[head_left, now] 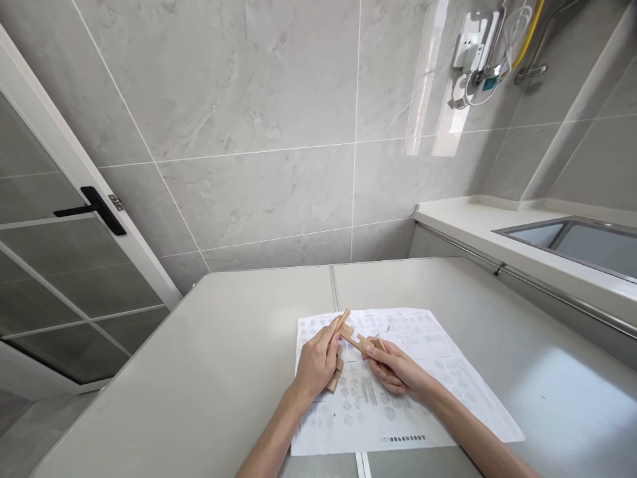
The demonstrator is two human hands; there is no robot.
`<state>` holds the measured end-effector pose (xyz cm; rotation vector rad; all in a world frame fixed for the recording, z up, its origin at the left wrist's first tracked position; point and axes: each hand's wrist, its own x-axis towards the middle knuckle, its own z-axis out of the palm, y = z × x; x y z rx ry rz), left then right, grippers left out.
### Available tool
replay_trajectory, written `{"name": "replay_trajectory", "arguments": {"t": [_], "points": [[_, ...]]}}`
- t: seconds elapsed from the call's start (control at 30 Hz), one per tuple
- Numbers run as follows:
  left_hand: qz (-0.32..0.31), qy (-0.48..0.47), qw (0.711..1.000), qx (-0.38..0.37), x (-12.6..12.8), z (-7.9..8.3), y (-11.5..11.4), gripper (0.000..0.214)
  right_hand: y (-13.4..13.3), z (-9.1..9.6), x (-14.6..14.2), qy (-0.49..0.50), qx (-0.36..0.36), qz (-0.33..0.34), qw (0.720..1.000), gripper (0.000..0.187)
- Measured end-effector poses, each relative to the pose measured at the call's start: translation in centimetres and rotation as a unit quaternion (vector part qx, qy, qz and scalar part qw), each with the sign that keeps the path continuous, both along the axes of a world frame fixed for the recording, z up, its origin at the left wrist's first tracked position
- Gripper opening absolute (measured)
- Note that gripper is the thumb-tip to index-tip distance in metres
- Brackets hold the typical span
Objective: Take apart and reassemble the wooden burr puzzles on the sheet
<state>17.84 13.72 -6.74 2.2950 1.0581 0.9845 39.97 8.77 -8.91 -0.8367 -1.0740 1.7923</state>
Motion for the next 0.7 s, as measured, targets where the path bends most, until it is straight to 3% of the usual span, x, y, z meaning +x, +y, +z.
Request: {"name": "replay_trajectory", "arguments": {"t": [0.47,0.7], "points": [[0.067,0.026,0.997,0.022,0.5,-0.9,-0.4,0.05,-0.1,-0.2,-0.7,-0.035,0.023,-0.031,0.999,0.041],[0.032,0.001,0.999,-0.001,0.6,-0.3,-0.3,0.049,-0.2,-0.2,-0.7,-0.026,0.027,-0.023,0.999,0.042]]}}
